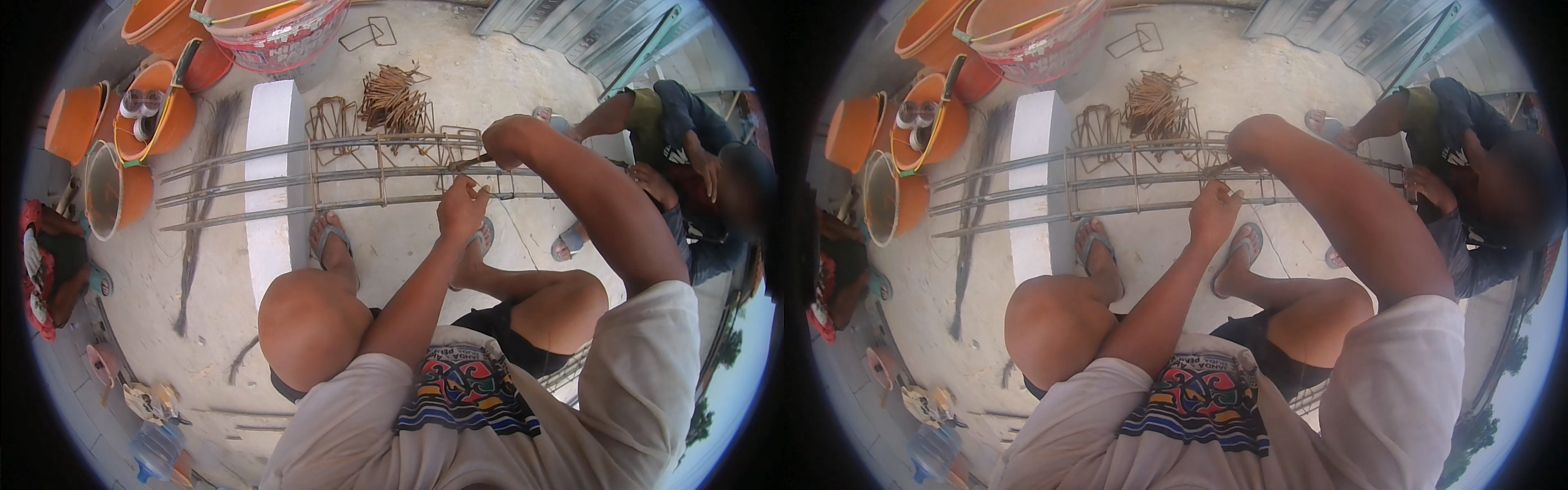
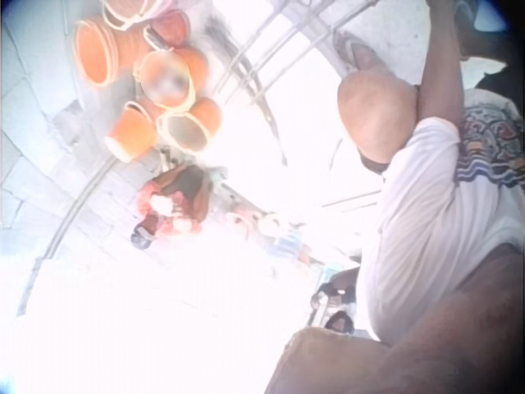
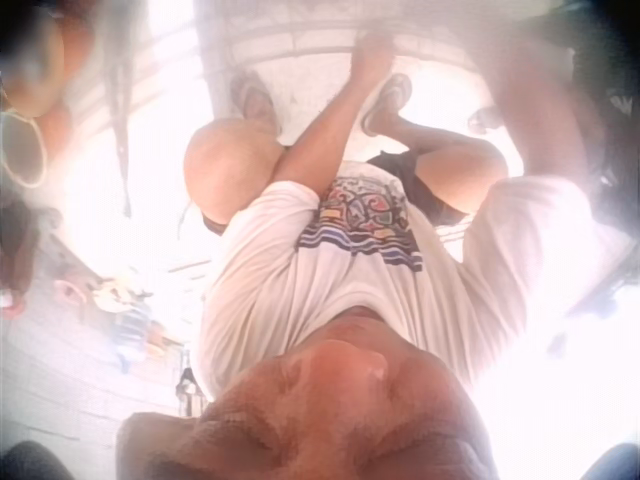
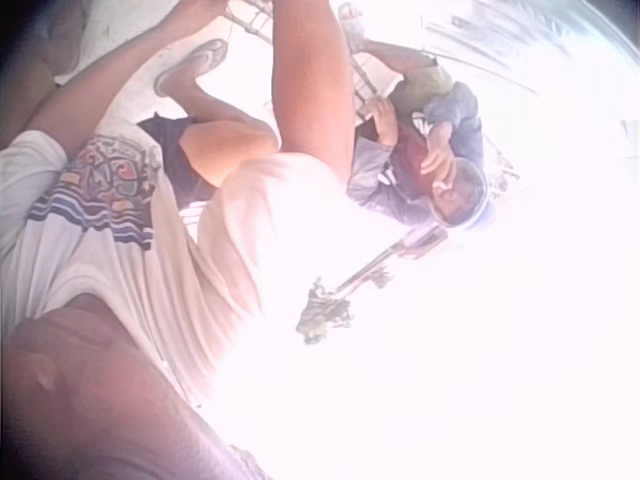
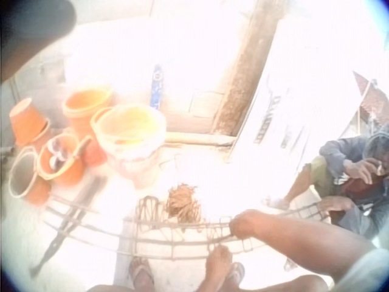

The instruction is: The person sits on the floor and uses pliers to twist wire ties around the intersections of a rebar cage. They repeatedly pick up wire ties, wrap them around the rebar, and twist them tight to secure the structure.

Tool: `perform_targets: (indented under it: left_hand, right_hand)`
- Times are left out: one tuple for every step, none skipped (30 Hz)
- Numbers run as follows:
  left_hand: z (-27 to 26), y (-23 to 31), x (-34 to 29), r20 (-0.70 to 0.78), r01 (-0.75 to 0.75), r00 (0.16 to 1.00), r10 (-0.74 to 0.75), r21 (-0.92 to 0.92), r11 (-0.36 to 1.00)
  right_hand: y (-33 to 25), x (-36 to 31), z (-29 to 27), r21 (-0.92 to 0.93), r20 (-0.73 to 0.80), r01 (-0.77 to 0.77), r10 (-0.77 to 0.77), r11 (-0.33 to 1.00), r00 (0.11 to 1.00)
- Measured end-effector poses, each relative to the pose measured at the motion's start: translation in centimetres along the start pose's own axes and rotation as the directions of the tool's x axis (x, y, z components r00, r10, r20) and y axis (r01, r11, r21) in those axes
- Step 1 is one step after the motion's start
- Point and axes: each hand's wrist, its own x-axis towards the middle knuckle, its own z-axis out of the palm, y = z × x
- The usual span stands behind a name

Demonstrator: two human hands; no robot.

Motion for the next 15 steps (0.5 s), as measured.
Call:
perform_targets:
  left_hand:
    - [0.2, 0.2, 0.1, -0.026, 0.017, 1.000, -0.015, 0.076, 0.997]
    - [0.2, 0.7, -0.1, -0.052, 0.037, 0.998, -0.030, 0.149, 0.988]
    - [0.1, 1.2, 0.1, -0.152, -0.018, 0.987, 0.046, 0.183, 0.983]
    - [-0.1, 1.6, 0.6, -0.247, -0.070, 0.961, 0.125, 0.222, 0.973]
    - [-0.4, 2.1, 1.1, -0.342, -0.112, 0.918, 0.202, 0.265, 0.958]
    - [-0.8, 2.5, 1.4, -0.365, -0.180, 0.883, 0.296, 0.320, 0.930]
    - [-0.9, 3.1, 1.6, -0.381, -0.243, 0.839, 0.388, 0.376, 0.894]
    - [-0.7, 3.7, 2.0, -0.383, -0.311, 0.786, 0.484, 0.431, 0.847]
    - [0.0, 4.2, 2.4, -0.393, -0.374, 0.742, 0.544, 0.431, 0.821]
    - [0.8, 4.6, 2.9, -0.343, -0.415, 0.765, 0.546, 0.385, 0.824]
    - [1.7, 4.4, 3.5, -0.299, -0.446, 0.785, 0.543, 0.337, 0.829]
    - [2.1, 4.4, 3.8, -0.252, -0.470, 0.803, 0.540, 0.287, 0.834]
    - [2.3, 4.1, 3.8, -0.247, -0.500, 0.796, 0.553, 0.246, 0.830]
    - [2.4, 4.0, 3.5, -0.181, -0.532, 0.798, 0.575, 0.239, 0.813]
    - [2.0, 3.8, 3.4, -0.129, -0.555, 0.796, 0.592, 0.237, 0.797]
  right_hand:
    - [0.0, 0.1, -0.2, -0.018, 0.008, 0.011, -0.011, 1.000, 1.000]
    - [0.0, 0.1, -0.4, -0.021, 0.023, 0.027, -0.026, 0.999, 0.999]
    - [0.1, 0.1, -0.6, -0.023, 0.038, 0.042, -0.041, 0.999, 0.998]
    - [0.2, 0.0, -0.8, -0.025, 0.053, 0.057, -0.056, 0.998, 0.997]
    - [-0.1, -0.8, -1.9, 0.001, 0.097, 0.055, -0.055, 0.998, 0.994]
    - [-0.5, -2.1, -3.5, 0.024, 0.138, 0.061, -0.063, 0.998, 0.988]
    - [-0.7, -2.7, -4.4, 0.048, 0.178, 0.065, -0.073, 0.997, 0.981]
    - [-0.4, -2.4, -4.2, 0.149, 0.230, 0.031, -0.065, 0.988, 0.971]
    - [0.4, -1.8, -3.8, 0.244, 0.283, -0.011, -0.061, 0.970, 0.957]
    - [1.2, -1.4, -3.1, 0.335, 0.335, -0.058, -0.061, 0.941, 0.940]
    - [1.7, -1.4, -2.6, 0.423, 0.352, -0.102, -0.060, 0.900, 0.934]
    - [2.4, -1.1, -1.5, 0.486, 0.365, -0.124, -0.072, 0.865, 0.928]
    - [3.1, -1.0, -0.3, 0.546, 0.376, -0.148, -0.084, 0.824, 0.923]
    - [3.4, -1.0, 0.8, 0.607, 0.398, -0.186, -0.093, 0.773, 0.913]
    - [2.6, -2.0, 0.6, 0.566, 0.341, -0.152, -0.062, 0.810, 0.938]
